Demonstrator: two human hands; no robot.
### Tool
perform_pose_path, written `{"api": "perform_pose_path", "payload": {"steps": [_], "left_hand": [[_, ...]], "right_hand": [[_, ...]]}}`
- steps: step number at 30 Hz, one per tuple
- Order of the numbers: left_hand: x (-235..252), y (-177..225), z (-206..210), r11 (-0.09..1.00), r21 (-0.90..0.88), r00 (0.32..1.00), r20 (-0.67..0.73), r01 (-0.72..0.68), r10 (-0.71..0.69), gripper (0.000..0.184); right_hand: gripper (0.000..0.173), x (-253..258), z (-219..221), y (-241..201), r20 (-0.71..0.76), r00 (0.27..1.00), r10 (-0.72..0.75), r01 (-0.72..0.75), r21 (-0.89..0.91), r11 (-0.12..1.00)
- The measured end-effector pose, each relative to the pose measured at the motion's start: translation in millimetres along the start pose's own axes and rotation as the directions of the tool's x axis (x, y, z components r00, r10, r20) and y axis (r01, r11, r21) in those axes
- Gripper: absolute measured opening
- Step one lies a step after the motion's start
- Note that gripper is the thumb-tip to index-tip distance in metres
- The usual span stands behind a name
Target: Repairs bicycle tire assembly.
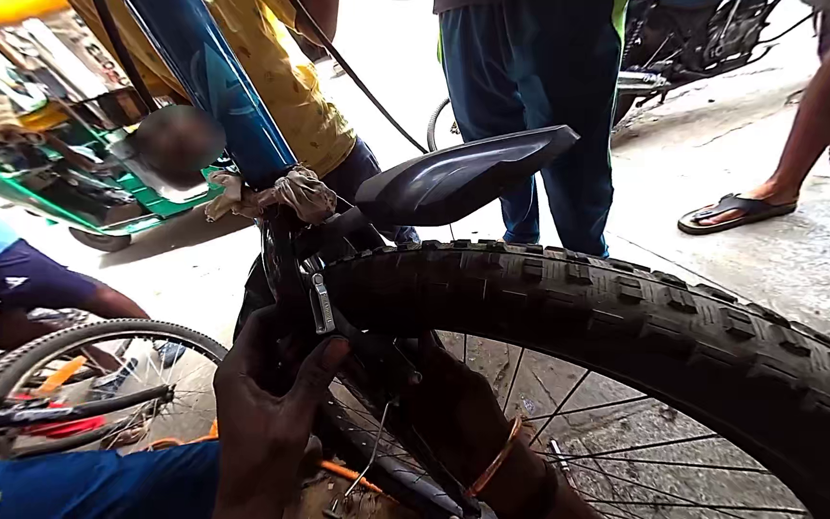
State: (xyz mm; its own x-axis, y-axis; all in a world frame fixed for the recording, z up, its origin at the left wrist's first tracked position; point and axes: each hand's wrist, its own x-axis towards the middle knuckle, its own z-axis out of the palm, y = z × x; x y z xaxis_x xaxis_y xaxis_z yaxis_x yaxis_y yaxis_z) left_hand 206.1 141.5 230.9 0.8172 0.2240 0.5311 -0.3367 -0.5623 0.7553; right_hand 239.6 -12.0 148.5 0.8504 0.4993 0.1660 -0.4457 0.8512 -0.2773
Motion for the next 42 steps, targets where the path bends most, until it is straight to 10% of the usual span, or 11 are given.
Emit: {"api": "perform_pose_path", "payload": {"steps": [14, 26, 42], "left_hand": [[2.5, 2.4, 5.0, 0.999, -0.043, 1.0, -0.012, 0.022, -0.023, 0.052], [1.4, 10.1, 6.0, 0.997, -0.058, 0.999, -0.01, 0.051, -0.052, 0.046], [2.3, 8.3, 5.6, 0.996, -0.019, 0.995, -0.049, 0.085, -0.085, 0.051]], "right_hand": [[0.028, 0.6, -5.0, -1.6, 0.038, 0.999, 0.008, -0.007, -0.038, 0.999], [0.037, -0.8, 8.4, -5.9, -0.221, 0.975, -0.034, -0.002, -0.162, 0.987], [0.049, -3.2, 4.2, -6.9, -0.083, 0.996, -0.012, 0.0, -0.14, 0.99]]}}
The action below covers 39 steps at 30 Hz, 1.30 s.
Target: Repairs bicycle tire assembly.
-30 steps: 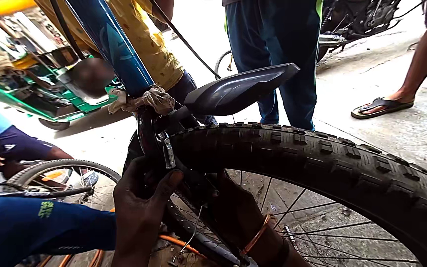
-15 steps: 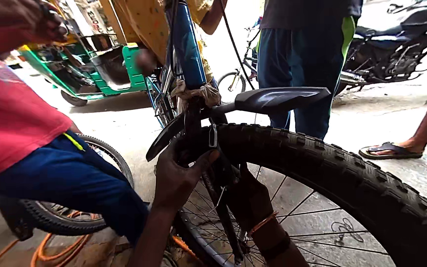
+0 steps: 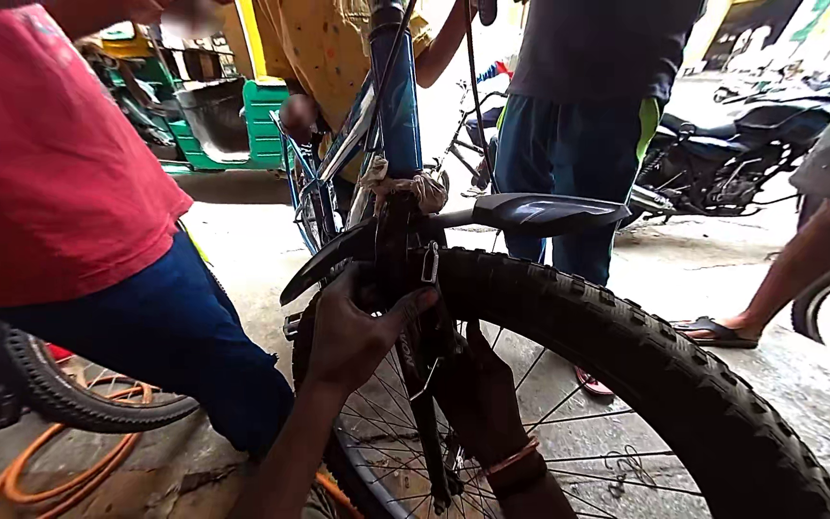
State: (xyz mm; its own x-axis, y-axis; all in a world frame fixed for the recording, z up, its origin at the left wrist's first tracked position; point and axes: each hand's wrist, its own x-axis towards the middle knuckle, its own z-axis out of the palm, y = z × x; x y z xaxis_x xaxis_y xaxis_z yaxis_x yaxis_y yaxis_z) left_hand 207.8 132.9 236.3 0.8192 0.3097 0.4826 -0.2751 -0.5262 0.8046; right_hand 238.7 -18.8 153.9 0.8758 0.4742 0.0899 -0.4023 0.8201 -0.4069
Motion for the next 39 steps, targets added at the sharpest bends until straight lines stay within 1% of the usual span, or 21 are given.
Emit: {"api": "perform_pose_path", "payload": {"steps": [1, 2, 3, 4, 5, 6, 7, 8, 9, 10, 12, 13, 15, 18, 19, 21, 23, 27, 31, 37, 39], "left_hand": [[-0.4, -0.1, 0.0, 1.0, 0.003, 1.0, -0.005, 0.005, -0.005, 0.052], [-0.8, -0.5, 0.1, 1.0, 0.01, 1.0, -0.013, 0.007, -0.007, 0.052], [-0.8, -0.7, 0.0, 1.0, 0.024, 1.0, -0.02, 0.009, -0.009, 0.053], [0.2, -0.6, -0.2, 0.999, 0.034, 1.0, -0.026, 0.008, -0.007, 0.053], [1.0, -0.1, -0.6, 0.999, 0.041, 1.0, -0.026, 0.008, -0.007, 0.053], [1.0, 0.6, -0.7, 0.999, 0.043, 1.0, -0.024, 0.012, -0.011, 0.052], [0.8, 1.3, -0.4, 1.0, 0.023, 1.0, -0.02, 0.021, -0.02, 0.052], [1.1, 0.7, 0.7, 0.999, -0.002, 0.999, -0.019, 0.033, -0.033, 0.053], [2.9, -1.5, 2.2, 0.999, -0.009, 0.999, -0.023, 0.036, -0.036, 0.054], [5.3, -3.1, 3.2, 0.999, -0.003, 0.999, -0.03, 0.033, -0.034, 0.056], [6.1, -3.1, 4.6, 0.999, 0.01, 0.999, -0.042, 0.032, -0.032, 0.055], [5.6, -2.0, 4.8, 0.999, 0.013, 0.998, -0.044, 0.04, -0.04, 0.056], [4.8, 1.0, 3.8, 0.997, 0.015, 0.997, -0.039, 0.073, -0.072, 0.056], [4.1, 2.3, 4.1, 0.996, 0.011, 0.995, -0.042, 0.087, -0.086, 0.058], [4.1, 2.2, 4.5, 0.997, 0.008, 0.996, -0.045, 0.083, -0.082, 0.059], [4.9, 0.9, 5.1, 0.996, -0.006, 0.996, -0.039, 0.084, -0.085, 0.06], [5.7, 0.5, 5.0, 0.996, -0.016, 0.996, -0.036, 0.084, -0.085, 0.06], [6.0, 0.3, 5.1, 0.996, -0.011, 0.995, -0.044, 0.086, -0.086, 0.063], [5.3, 2.3, 2.9, 0.996, -0.023, 0.995, -0.034, 0.088, -0.089, 0.063], [4.2, 1.6, 4.6, 0.998, 0.001, 0.997, -0.052, 0.063, -0.063, 0.062], [-0.8, 0.9, 5.2, 0.994, -0.072, 0.993, -0.071, 0.084, -0.089, 0.057]], "right_hand": [[0.049, -4.4, -0.4, -0.1, -0.014, 1.0, -0.014, 0.012, -0.11, 0.994], [0.048, -12.4, -2.4, -0.8, -0.022, 0.999, -0.046, 0.036, -0.325, 0.945], [0.046, -24.1, -4.1, -4.1, 0.017, 0.996, -0.09, 0.081, -0.618, 0.782], [0.041, -36.3, -0.9, -9.9, 0.063, 0.985, -0.161, 0.138, -0.848, 0.511], [0.039, -48.5, 4.4, -18.2, 0.175, 0.951, -0.255, 0.224, -0.957, 0.181], [0.033, -55.9, 10.1, -28.5, 0.349, 0.868, -0.352, 0.333, -0.937, -0.108], [0.029, -59.1, 20.0, -42.6, 0.511, 0.76, -0.402, 0.399, -0.855, -0.332], [0.029, -60.0, 34.2, -59.2, 0.618, 0.685, -0.387, 0.423, -0.769, -0.48], [0.034, -57.2, 49.9, -74.8, 0.674, 0.657, -0.338, 0.42, -0.699, -0.578], [0.041, -50.0, 64.3, -86.8, 0.702, 0.653, -0.284, 0.399, -0.638, -0.659], [0.053, -28.3, 81.3, -101.3, 0.698, 0.695, -0.172, 0.352, -0.539, -0.765], [0.057, -17.0, 85.3, -105.4, 0.676, 0.729, -0.108, 0.354, -0.507, -0.785], [0.053, 3.5, 90.6, -109.7, 0.618, 0.786, -0.011, 0.375, -0.49, -0.787], [0.066, 21.5, 111.7, -118.4, 0.362, 0.929, 0.073, 0.28, -0.562, -0.778], [0.071, 25.9, 119.5, -120.8, 0.289, 0.952, 0.1, 0.254, -0.566, -0.784], [0.07, 31.7, 128.0, -120.7, 0.23, 0.961, 0.157, 0.265, -0.582, -0.769], [0.068, 34.6, 131.9, -119.2, 0.169, 0.964, 0.205, 0.265, -0.641, -0.72], [0.063, 44.1, 127.7, -122.0, 0.111, 0.97, 0.218, 0.218, -0.798, -0.562], [0.068, 46.6, 124.5, -118.5, 0.085, 0.979, 0.184, 0.172, -0.826, -0.537], [0.069, 45.8, 124.8, -120.1, 0.055, 0.975, 0.214, 0.16, -0.846, -0.51], [0.068, 45.9, 123.6, -119.2, 0.054, 0.979, 0.196, 0.147, -0.855, -0.497]]}}
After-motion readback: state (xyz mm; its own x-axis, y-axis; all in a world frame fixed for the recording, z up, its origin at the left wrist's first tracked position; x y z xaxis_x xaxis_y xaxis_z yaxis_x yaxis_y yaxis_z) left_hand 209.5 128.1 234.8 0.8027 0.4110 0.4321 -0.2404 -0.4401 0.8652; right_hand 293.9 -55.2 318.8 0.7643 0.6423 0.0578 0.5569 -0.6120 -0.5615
